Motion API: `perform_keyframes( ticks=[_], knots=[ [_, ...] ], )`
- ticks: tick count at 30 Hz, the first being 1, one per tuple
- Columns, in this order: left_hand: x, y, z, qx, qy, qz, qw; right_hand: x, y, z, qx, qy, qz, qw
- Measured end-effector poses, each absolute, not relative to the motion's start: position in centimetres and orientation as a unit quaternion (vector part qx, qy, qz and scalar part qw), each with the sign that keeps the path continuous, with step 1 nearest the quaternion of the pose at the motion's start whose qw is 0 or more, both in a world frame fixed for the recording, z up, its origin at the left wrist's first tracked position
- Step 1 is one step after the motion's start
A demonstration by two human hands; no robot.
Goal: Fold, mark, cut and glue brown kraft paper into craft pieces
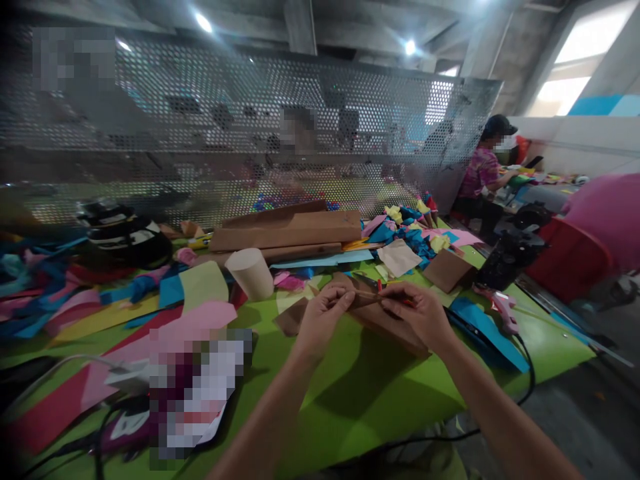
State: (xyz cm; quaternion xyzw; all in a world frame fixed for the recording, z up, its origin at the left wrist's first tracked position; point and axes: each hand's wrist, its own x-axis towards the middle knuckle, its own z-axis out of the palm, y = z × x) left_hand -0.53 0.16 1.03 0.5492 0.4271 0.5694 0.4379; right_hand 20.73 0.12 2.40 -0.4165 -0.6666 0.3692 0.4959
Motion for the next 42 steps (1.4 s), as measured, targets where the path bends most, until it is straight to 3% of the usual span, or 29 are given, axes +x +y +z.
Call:
perform_keyframes(
  ticks=[12, 19, 31, 42],
  knots=[
    [-0.7, 0.3, 1.2, 0.592, 0.434, 0.543, 0.408, 21.4, 0.4, 3.0, -0.413, -0.644, 0.443, 0.468],
    [-0.7, 0.1, 1.3, 0.638, 0.416, 0.535, 0.366, 21.8, 1.0, 3.3, -0.442, -0.691, 0.431, 0.376],
    [-0.5, 0.0, 1.2, 0.708, 0.379, 0.496, 0.330, 21.7, 1.8, 3.9, -0.409, -0.687, 0.544, 0.254],
    [-0.8, 0.2, 1.3, 0.711, 0.380, 0.457, 0.376, 21.5, 1.6, 3.8, -0.417, -0.735, 0.493, 0.209]
  ],
)
